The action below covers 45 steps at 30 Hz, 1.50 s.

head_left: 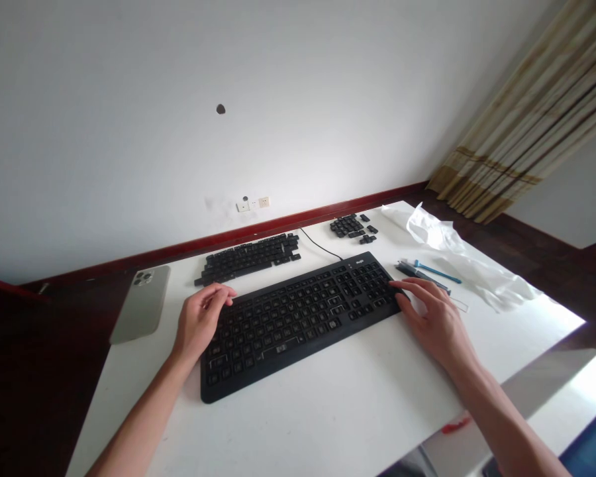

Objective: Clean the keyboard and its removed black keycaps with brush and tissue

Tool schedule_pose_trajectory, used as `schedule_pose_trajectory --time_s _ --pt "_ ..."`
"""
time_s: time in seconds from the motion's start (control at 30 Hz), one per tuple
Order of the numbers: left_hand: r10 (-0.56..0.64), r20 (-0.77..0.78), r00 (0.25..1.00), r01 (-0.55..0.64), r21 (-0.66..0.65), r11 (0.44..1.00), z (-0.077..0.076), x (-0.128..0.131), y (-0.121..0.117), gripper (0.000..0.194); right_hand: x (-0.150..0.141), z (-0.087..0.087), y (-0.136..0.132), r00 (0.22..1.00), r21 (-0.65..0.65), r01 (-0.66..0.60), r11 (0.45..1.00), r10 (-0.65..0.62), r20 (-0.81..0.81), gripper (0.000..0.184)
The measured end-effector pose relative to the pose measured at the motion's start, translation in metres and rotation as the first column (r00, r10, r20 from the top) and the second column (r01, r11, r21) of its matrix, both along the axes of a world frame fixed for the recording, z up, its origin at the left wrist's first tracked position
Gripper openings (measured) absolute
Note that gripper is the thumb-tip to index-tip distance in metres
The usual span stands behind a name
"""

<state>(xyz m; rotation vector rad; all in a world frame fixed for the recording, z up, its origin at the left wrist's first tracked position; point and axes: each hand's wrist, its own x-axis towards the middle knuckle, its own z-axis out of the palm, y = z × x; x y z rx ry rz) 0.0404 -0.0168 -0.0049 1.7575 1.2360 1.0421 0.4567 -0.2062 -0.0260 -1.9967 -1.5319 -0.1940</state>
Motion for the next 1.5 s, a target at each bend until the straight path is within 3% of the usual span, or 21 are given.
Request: schedule_pose_trajectory --time_s 0.33,0.77,1.1,1.3,1.5 --pt "0.007 -0.035 0.999 -0.007 0.004 1.000 -0.003 -0.004 0.000 0.029 -0.001 0.008 -0.006 0.953 -0.002 0.180 0.984 -0.175 -0.245 0.025" --pt "0.050 -0.076 0.996 -0.052 -0.020 0.998 -0.005 -0.009 0.001 0.032 0.005 0.009 0.000 0.978 -0.024 0.080 0.997 -0.083 -0.191 0.037" --pt "0.093 -0.112 0.989 -0.101 -0.070 0.992 -0.001 -0.009 -0.001 0.032 0.000 0.016 -0.002 0.957 -0.024 0.104 0.994 -0.107 -0.271 0.019" --pt "0.103 -0.123 0.987 -0.114 -0.085 0.990 -0.001 -0.010 -0.001 0.032 -0.003 0.019 -0.003 0.943 -0.024 0.117 0.993 -0.119 -0.311 0.018" --pt "0.102 -0.118 0.988 -0.109 -0.049 0.993 0.000 -0.007 -0.001 0.031 -0.004 0.017 -0.005 0.982 -0.024 0.044 0.999 -0.048 -0.180 0.024"
